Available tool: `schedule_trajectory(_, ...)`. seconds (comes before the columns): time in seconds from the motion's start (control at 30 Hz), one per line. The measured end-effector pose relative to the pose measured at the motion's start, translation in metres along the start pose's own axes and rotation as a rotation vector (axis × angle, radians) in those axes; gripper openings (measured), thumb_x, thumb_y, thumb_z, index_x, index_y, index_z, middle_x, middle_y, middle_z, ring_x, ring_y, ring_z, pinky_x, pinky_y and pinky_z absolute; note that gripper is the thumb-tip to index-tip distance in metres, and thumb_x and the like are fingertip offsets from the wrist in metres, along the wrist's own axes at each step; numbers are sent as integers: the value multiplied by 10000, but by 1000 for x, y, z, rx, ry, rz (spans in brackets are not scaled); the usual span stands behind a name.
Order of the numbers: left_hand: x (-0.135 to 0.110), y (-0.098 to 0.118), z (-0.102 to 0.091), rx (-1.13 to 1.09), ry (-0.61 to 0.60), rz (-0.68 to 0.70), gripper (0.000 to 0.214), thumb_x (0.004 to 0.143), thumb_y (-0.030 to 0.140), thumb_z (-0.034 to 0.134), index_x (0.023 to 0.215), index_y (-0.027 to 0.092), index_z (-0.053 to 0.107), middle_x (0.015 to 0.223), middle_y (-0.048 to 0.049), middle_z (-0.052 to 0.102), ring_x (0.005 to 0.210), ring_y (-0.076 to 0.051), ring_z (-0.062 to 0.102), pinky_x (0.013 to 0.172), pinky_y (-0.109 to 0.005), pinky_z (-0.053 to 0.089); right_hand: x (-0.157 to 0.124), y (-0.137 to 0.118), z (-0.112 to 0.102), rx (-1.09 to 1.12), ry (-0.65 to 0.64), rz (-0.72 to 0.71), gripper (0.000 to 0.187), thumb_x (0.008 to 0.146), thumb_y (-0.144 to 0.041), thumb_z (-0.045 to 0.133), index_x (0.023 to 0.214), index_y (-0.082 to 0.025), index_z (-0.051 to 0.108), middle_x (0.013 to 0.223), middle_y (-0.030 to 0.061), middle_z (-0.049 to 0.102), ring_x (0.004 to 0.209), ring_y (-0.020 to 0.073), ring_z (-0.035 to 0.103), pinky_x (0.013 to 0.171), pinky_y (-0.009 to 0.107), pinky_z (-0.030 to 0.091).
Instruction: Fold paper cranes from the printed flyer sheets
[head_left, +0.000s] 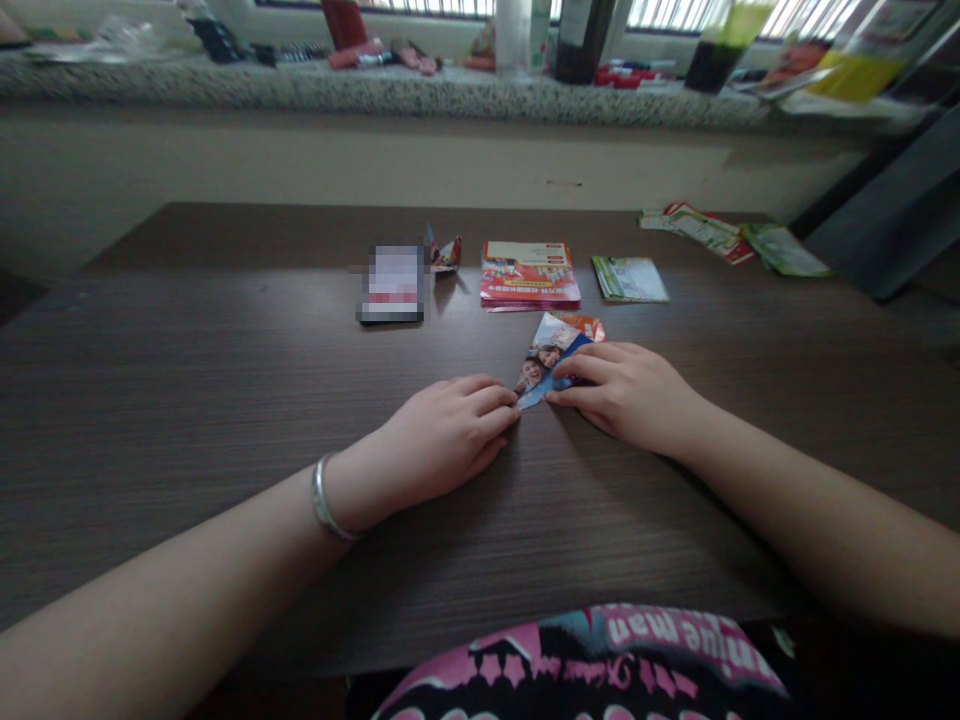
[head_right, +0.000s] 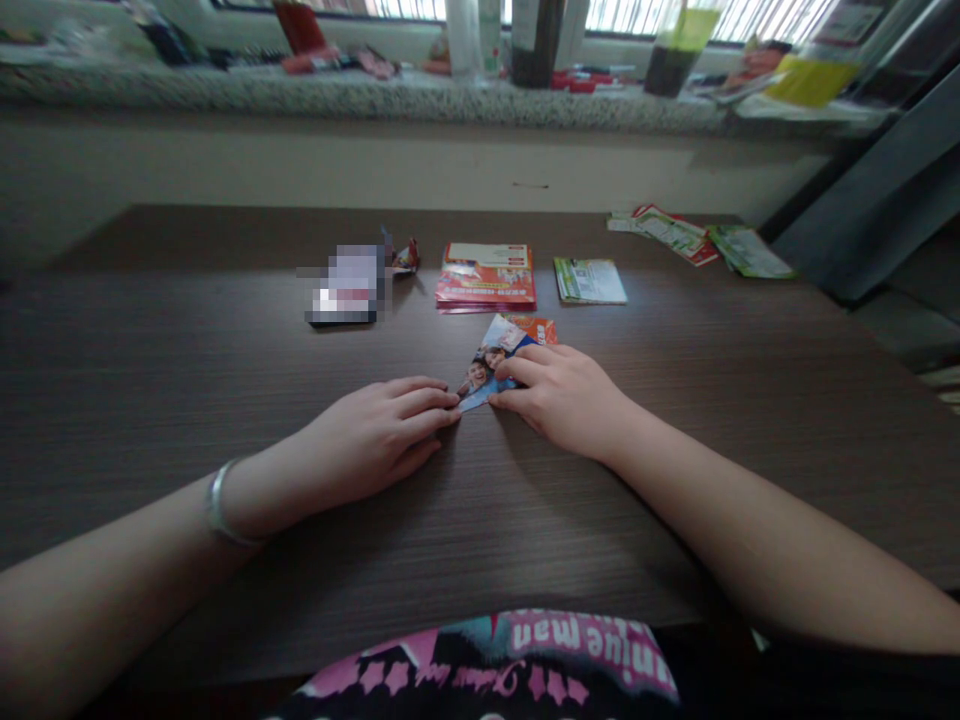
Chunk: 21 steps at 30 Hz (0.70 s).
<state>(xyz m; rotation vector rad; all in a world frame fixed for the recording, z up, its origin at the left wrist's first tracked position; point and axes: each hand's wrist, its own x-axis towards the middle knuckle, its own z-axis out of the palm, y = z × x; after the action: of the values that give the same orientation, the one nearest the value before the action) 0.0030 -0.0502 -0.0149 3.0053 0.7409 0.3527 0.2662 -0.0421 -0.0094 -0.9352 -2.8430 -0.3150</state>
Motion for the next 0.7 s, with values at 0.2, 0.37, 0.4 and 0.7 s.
schedule_trajectory(0.2, 0, 1, -1, -3, -6, 2, 243, 953, 225, 455, 1105, 155, 631, 1186, -90, 632, 1089, -231, 579, 946, -391, 519, -1, 4, -3, -2, -15, 17, 249, 930, -291, 539, 1101, -340, 713, 1017, 48, 667, 918, 205, 540, 735, 318, 367)
schedule_trajectory(0.37, 0, 0, -2, -14, -33, -6, 242, 958, 234, 441, 1089, 154, 628, 1190, -83, 625, 1122, -234, 563, 968, -396, 509, -3, 15, -2, -9, 2, -15, 260, 924, -256, 544, 1093, -355, 716, 968, 45, 648, 857, 183, 525, 691, 293, 349)
schedule_trajectory(0.4, 0, 0, -1, -14, -36, -8, 240, 958, 233, 440, 1085, 154, 628, 1189, -81, 625, 1126, -234, 561, 974, -397, 506, -4, 19, -1, 5, 3, -46, 274, 926, -243, 538, 1107, -358, 710, 962, 41, 649, 846, 176, 525, 685, 287, 348)
schedule_trajectory(0.7, -1, 3, -2, 25, -6, -10, 233, 960, 240, 443, 1073, 148, 625, 1203, -77, 625, 1148, -238, 551, 990, -393, 499, -13, 43, -2, 5, 52, -58, 265, 917, -213, 531, 1003, -337, 749, 937, 41, 652, 814, 170, 532, 662, 285, 383)
